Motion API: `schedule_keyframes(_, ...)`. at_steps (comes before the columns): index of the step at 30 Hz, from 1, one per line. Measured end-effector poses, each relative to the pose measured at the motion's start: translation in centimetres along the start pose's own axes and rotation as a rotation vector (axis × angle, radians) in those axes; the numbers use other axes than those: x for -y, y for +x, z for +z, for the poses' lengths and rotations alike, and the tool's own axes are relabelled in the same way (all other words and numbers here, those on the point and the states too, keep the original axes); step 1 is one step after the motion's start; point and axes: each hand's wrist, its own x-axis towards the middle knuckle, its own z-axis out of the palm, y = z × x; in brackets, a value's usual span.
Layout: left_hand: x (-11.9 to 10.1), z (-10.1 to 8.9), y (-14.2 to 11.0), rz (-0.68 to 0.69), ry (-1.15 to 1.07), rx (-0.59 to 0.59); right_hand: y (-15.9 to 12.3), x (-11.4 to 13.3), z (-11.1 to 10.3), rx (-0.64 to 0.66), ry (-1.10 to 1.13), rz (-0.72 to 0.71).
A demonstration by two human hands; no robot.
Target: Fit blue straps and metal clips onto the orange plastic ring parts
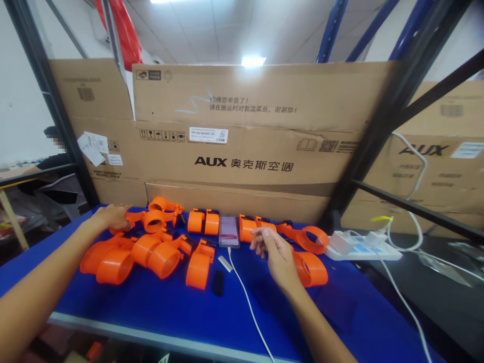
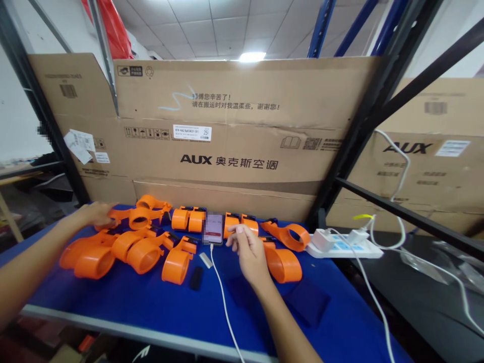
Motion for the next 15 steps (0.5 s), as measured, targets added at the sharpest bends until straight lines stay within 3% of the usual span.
schedule_keyframes(5, -4.6, 0.2, 3.1, 0.141, 0.020, 0.067, 0.0, -0.2, -0.2, 0.011, -0.013, 0.000)
schedule_keyframes(9, -7.2, 1.0, 4.9, 0.061, 0.058, 0.105, 0.0, -0.3, -0.4, 0.009, -0.016, 0.002)
schedule_keyframes(15, -8.3, 1.1, 6.1, -0.034, 0.084, 0.169, 0.0, -0.5, -0.5, 0.016, -0.015, 0.003)
